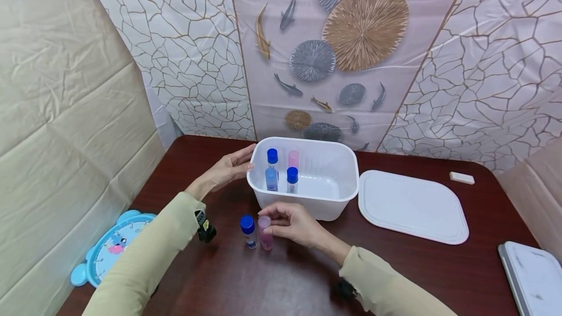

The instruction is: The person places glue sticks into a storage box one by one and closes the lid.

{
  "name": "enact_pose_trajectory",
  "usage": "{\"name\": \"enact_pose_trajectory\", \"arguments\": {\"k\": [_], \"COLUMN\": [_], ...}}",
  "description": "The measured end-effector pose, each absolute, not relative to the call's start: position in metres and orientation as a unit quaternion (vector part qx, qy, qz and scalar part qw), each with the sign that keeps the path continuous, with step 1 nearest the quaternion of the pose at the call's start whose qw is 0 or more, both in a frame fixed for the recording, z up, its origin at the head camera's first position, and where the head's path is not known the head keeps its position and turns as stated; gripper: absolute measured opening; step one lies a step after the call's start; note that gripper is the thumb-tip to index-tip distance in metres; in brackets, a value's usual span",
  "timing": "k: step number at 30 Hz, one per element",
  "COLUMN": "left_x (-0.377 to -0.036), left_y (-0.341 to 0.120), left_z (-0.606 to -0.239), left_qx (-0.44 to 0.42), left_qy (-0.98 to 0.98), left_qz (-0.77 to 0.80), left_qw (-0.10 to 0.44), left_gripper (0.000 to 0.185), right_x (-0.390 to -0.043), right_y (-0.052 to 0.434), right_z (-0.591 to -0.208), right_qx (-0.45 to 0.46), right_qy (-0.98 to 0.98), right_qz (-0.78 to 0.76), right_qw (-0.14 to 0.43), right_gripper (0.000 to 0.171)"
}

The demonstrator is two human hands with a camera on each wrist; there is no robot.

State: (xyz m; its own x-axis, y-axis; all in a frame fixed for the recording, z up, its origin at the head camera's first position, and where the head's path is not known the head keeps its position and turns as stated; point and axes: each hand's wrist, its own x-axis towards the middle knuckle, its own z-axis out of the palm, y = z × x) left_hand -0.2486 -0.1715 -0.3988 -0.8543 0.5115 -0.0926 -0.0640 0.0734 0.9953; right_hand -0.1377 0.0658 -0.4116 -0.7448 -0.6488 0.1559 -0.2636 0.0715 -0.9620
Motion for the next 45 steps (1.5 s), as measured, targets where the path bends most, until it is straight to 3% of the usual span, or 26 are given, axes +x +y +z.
{"name": "enact_pose_trajectory", "arguments": {"k": [11,20,27,34,42,45], "left_x": [-0.248,-0.249,-0.250,-0.251,-0.250,-0.248], "left_y": [-0.171,-0.170,-0.169,-0.171,-0.171,-0.171], "left_z": [-0.399,-0.397,-0.398,-0.398,-0.397,-0.397], "left_qx": [0.154,0.147,0.139,0.141,0.141,0.139], "left_qy": [0.699,0.706,0.710,0.701,0.700,0.700], "left_qz": [0.663,0.660,0.656,0.663,0.664,0.664], "left_qw": [0.219,0.214,0.217,0.221,0.223,0.223], "left_gripper": [0.067,0.064,0.065,0.066,0.068,0.068], "right_x": [-0.134,-0.130,-0.133,-0.153,-0.187,-0.202], "right_y": [0.072,0.091,0.115,0.143,0.160,0.161], "right_z": [-0.408,-0.378,-0.337,-0.307,-0.314,-0.326], "right_qx": [-0.310,-0.325,-0.304,-0.244,-0.184,-0.154], "right_qy": [0.725,0.711,0.717,0.730,0.718,0.741], "right_qz": [-0.595,-0.608,-0.622,-0.639,-0.667,-0.650], "right_qw": [0.156,0.138,0.084,-0.008,-0.069,-0.069], "right_gripper": [0.033,0.031,0.030,0.023,0.027,0.031]}}
